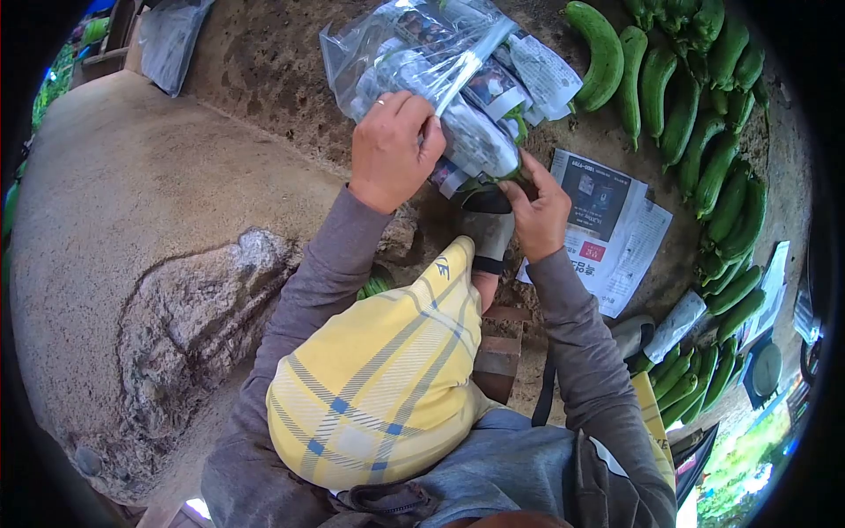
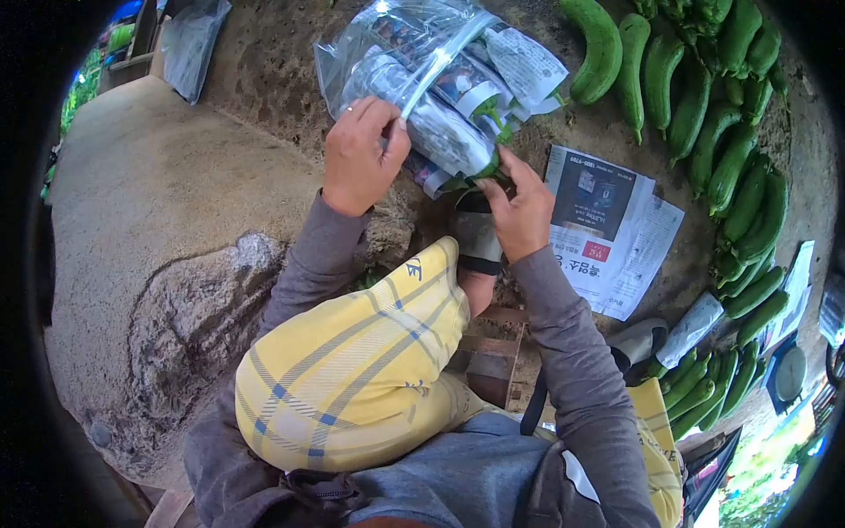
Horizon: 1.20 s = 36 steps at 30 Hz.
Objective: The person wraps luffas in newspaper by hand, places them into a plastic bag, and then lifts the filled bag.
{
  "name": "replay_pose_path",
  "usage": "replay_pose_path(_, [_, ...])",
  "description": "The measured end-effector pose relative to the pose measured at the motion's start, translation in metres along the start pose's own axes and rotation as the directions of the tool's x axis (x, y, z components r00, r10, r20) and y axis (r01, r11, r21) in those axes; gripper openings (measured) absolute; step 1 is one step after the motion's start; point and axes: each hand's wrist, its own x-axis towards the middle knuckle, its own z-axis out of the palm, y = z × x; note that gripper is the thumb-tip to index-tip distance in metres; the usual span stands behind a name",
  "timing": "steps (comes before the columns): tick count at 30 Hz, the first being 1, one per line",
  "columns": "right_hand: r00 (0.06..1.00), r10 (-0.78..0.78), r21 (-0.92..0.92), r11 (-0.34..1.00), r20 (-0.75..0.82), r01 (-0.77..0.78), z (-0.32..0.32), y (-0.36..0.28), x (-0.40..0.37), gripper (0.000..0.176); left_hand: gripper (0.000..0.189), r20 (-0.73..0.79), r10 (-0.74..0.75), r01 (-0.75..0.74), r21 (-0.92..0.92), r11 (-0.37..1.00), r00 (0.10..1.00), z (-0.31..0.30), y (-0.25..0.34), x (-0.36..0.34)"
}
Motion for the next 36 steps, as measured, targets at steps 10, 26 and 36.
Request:
replay_pose_path(10, [0.986,-0.150,-0.252,0.954,0.073,0.164,0.034,-0.046,0.040,0.037,0.012,0.078,-0.103,0.109,-0.077,0.991,0.992,-0.012,-0.001,0.013])
replay_pose_path(26, [0.999,-0.039,-0.012,0.999,0.020,0.040,-0.008,-0.016,0.016,0.016,0.042,0.135,-0.152,0.178,-0.210,0.961,0.979,0.023,-0.106,0.095])
replay_pose_path(36, [0.924,0.002,-0.012,1.000,-0.383,-0.007,-0.145,0.050,0.080,0.015,0.046,0.149,-0.057,0.088,-0.211,0.974,0.987,0.028,-0.100,0.093])
